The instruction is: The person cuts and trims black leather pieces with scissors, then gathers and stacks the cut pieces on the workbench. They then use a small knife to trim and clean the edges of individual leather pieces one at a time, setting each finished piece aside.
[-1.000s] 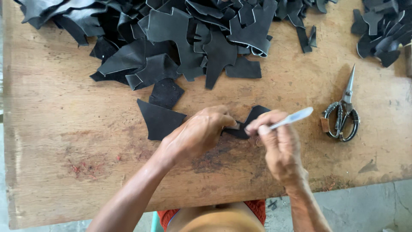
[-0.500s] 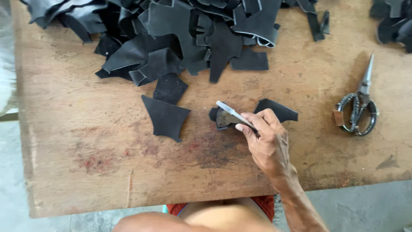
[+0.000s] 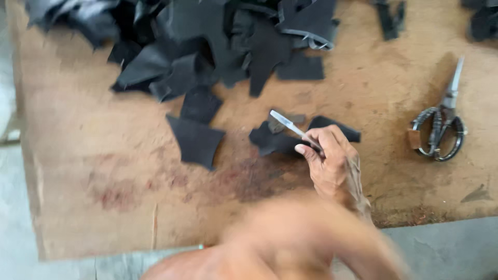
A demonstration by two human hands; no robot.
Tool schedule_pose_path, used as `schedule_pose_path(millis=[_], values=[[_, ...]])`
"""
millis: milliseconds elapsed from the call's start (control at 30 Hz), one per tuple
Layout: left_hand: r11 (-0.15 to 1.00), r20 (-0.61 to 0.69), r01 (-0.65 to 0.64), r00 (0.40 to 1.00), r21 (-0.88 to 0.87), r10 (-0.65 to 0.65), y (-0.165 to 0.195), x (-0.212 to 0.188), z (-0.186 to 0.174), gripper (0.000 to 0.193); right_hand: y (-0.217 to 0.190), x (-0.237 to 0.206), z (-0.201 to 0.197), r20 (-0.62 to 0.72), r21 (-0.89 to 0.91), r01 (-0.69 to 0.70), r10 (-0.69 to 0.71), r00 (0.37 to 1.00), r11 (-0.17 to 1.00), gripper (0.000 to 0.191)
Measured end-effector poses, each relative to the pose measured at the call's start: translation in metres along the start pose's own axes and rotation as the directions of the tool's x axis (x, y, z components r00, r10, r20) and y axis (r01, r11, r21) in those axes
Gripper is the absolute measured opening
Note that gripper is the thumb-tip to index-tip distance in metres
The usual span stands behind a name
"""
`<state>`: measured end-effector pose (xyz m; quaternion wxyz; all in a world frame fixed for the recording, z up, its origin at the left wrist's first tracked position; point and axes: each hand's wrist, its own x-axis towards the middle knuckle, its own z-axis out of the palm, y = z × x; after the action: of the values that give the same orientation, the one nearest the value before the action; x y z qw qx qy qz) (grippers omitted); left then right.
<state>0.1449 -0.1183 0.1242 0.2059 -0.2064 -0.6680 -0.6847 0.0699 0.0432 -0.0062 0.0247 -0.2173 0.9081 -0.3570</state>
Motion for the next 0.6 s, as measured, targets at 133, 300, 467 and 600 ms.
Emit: schedule_pose_path(millis=[133,300,467,600], values=[[0.923,-0.121,0.306,0.951,0.234,-0.285,-0.033,-0.03,-0.029,0.021,0.002,0.004,0.004,-0.003,-0.027,-0.004,0.004,1.0,1.0,0.03],[0.813,0.102,0.169,0.958,0.557,-0.269,-0.091,-0.087,-0.007,0.027,0.006,0.014,0.021,-0.002,-0.067,0.011,-0.012,1.0,0.998,0.035],[0.79,0.184,0.232,0.899,0.567,-0.396,-0.105,-0.117,0.02,0.052,0.018,0.027,0.016,-0.085,-0.226,0.051,-0.072,0.994,0.973,0.033],[0.761,0.164,0.172,0.925,0.625,-0.344,-0.108,-0.119,0.03,0.06,0.024,0.04,0.02,-0.053,-0.241,0.059,-0.074,0.996,0.969,0.016]])
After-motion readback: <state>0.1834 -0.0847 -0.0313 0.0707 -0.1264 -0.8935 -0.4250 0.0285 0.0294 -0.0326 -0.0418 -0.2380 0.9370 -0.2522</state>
